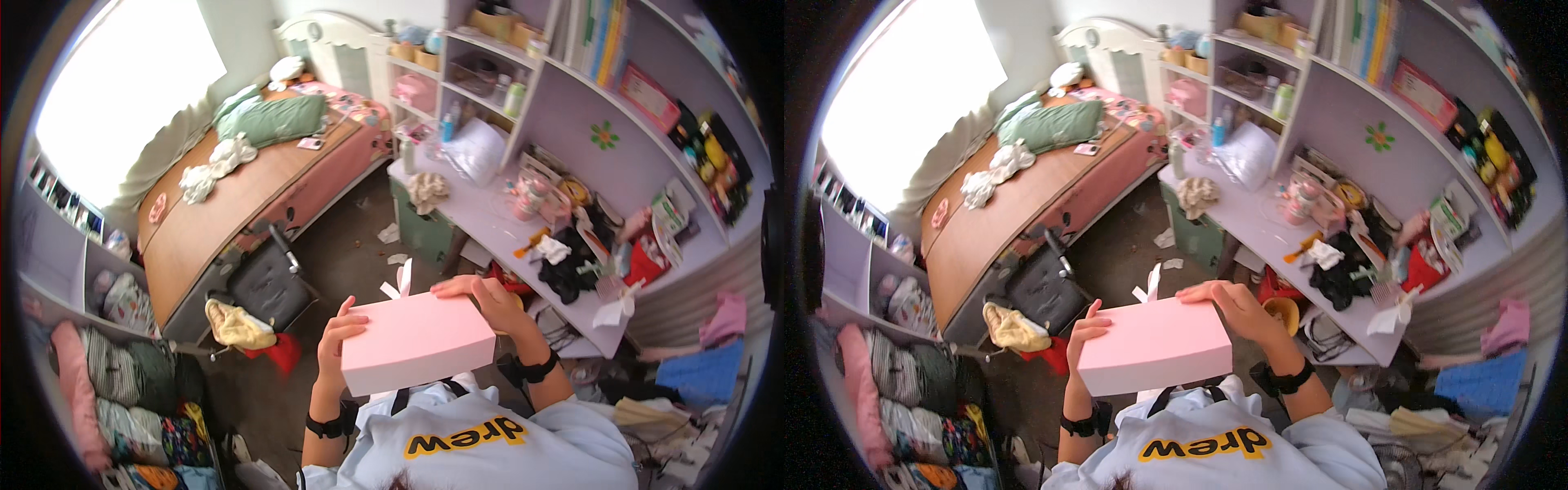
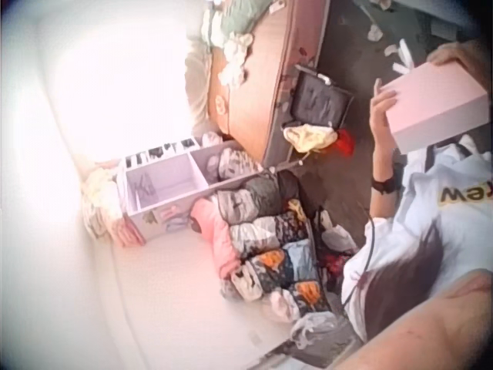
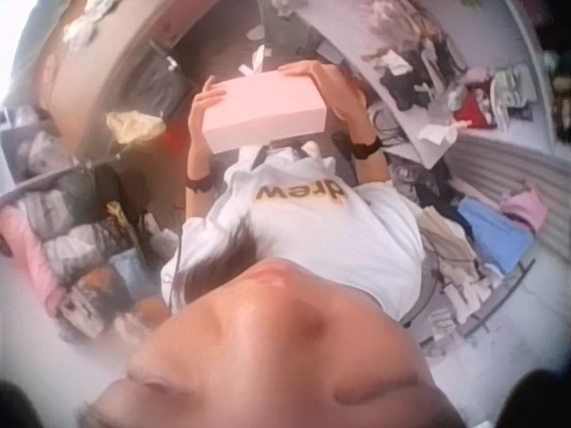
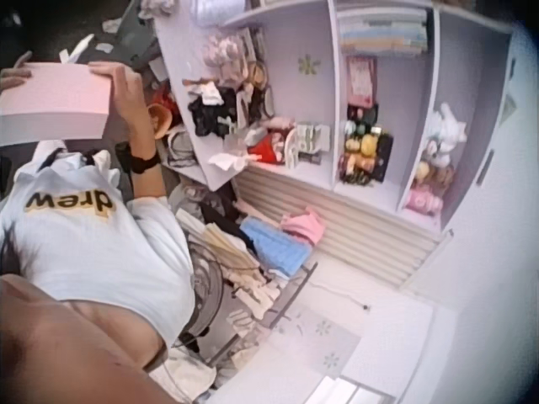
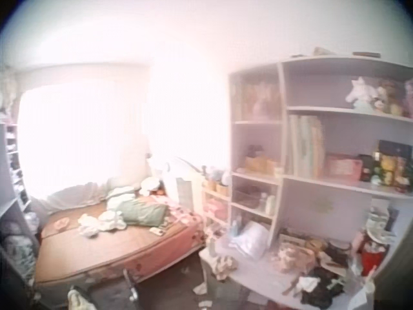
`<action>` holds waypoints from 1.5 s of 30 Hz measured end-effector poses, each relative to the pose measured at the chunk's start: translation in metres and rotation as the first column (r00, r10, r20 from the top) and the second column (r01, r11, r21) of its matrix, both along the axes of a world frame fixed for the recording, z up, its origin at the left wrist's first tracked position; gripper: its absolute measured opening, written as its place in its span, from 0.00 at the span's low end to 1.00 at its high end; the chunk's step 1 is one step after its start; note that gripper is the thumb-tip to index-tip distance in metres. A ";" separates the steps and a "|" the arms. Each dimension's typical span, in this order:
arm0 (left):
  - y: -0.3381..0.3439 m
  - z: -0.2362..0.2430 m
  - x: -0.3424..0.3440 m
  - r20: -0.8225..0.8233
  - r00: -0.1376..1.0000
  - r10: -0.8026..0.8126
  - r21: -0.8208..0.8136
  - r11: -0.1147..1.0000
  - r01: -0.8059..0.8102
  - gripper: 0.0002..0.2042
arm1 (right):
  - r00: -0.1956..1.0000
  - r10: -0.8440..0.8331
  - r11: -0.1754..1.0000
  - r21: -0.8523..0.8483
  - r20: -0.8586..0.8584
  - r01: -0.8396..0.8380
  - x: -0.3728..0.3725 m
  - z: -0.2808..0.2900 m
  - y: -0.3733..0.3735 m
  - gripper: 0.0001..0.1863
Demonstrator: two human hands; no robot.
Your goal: The person picks up various books and a pink gift box from around the room and places them onto a shelf.
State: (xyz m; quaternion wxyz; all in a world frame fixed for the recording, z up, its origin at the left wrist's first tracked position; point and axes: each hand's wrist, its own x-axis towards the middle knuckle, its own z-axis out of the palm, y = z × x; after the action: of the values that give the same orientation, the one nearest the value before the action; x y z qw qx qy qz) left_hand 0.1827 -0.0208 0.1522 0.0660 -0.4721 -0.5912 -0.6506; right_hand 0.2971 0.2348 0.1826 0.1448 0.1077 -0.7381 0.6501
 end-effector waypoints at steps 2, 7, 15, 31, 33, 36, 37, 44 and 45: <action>-0.022 0.012 -0.007 -0.007 0.996 0.084 -0.037 0.996 -0.084 0.13 | 0.926 -0.207 0.873 0.488 0.315 0.029 -0.029 -0.018 0.004 0.23; -0.078 0.023 -0.049 -0.165 0.958 0.234 -0.106 0.962 -0.253 0.15 | 0.961 -0.203 0.885 0.454 0.186 0.100 -0.103 -0.019 -0.025 0.20; -0.146 0.033 -0.128 -0.195 0.905 0.378 -0.032 0.920 -0.391 0.15 | 0.786 0.617 0.777 0.189 -0.036 -0.601 -0.223 0.080 -0.117 0.19; -0.152 0.007 -0.226 -0.040 0.900 0.435 -0.055 0.898 -0.437 0.20 | 0.644 0.759 0.551 0.432 0.097 -0.715 -0.372 0.075 -0.153 0.24; -0.142 0.005 -0.244 -0.022 0.915 0.404 -0.080 0.911 -0.404 0.21 | 0.476 0.853 0.245 0.642 0.213 -0.726 -0.394 0.068 -0.151 0.25; -0.119 -0.006 -0.277 0.040 0.930 0.365 -0.066 0.930 -0.362 0.21 | 0.544 0.607 0.357 0.413 0.579 -0.838 -0.453 0.028 -0.114 0.25; -0.111 -0.009 -0.291 0.024 0.932 0.360 -0.037 0.932 -0.359 0.21 | 0.477 0.519 0.434 0.262 0.710 -0.862 -0.472 0.017 -0.096 0.26; -0.034 -0.045 -0.387 0.480 0.815 0.325 -0.006 0.930 -0.367 0.16 | 0.643 0.597 0.798 -0.266 0.481 -0.542 -0.535 -0.030 0.014 0.36; -0.024 -0.066 -0.406 0.259 0.845 0.467 -0.102 0.884 -0.457 0.18 | 0.695 0.563 0.826 -0.307 0.447 -0.472 -0.542 -0.039 0.024 0.36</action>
State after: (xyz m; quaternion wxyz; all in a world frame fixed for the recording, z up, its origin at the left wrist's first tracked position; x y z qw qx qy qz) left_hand -0.2230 -0.0452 0.0865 0.1289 -0.2216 -0.7023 -0.6641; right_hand -0.2453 0.2585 0.1433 -0.2406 0.1194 -0.6303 0.7284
